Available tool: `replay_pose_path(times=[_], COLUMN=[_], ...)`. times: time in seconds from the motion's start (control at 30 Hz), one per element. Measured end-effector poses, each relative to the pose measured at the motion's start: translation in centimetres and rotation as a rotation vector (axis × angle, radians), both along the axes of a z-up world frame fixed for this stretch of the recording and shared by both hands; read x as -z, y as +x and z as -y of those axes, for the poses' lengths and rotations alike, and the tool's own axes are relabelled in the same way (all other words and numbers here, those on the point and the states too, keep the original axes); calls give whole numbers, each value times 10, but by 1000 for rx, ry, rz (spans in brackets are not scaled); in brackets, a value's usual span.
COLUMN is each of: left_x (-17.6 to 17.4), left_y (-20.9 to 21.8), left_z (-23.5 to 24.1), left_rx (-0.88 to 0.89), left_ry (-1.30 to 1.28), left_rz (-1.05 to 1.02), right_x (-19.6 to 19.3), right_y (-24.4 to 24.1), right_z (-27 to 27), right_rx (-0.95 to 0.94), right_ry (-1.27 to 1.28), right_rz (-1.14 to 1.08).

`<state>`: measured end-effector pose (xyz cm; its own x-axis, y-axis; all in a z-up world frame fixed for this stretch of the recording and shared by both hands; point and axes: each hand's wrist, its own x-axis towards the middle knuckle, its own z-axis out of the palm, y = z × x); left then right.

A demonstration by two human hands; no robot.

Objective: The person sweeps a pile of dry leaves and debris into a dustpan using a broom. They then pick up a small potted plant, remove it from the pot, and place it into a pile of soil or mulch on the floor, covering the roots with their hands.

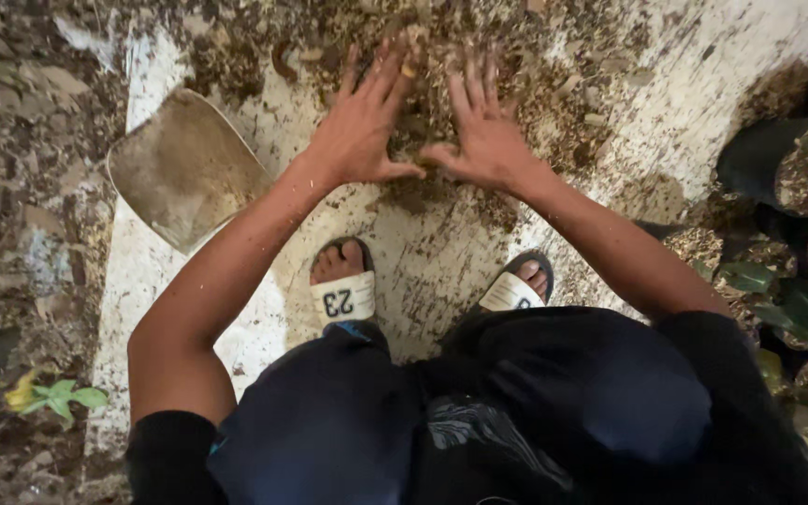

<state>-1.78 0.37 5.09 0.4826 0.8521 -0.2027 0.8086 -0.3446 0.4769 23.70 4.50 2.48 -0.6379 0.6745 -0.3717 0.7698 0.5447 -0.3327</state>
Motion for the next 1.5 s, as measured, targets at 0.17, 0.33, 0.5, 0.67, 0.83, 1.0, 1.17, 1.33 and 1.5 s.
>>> replay_pose_path(times=[0.17,0.33,0.5,0.67,0.83,1.0,1.17,1.33,1.5], left_x=[11,11,7,8,10,18,25,34,37], left_y=[-3,1,4,7,10,12,6,3,0], left_z=[-5,-13,-20,-26,-13,-5,14,10,16], left_rx=[61,53,43,-7,-102,-193,-225,-176,-175], left_ry=[65,68,17,-47,-124,-169,-210,-131,30], left_rz=[61,2,24,6,3,217,151,203,144], right_x=[3,2,3,2,-5,-4,-11,-13,5], right_y=[-1,-3,-9,3,21,14,-4,-3,-2], right_z=[-10,-26,-35,-26,42,53,27,12,28], right_rx=[-39,-111,-185,-76,194,106,-63,63,113], right_ry=[-109,-89,9,43,-165,-102,146,-230,-147], right_rz=[8,93,36,-108,-203,-110,-82,-17,-79])
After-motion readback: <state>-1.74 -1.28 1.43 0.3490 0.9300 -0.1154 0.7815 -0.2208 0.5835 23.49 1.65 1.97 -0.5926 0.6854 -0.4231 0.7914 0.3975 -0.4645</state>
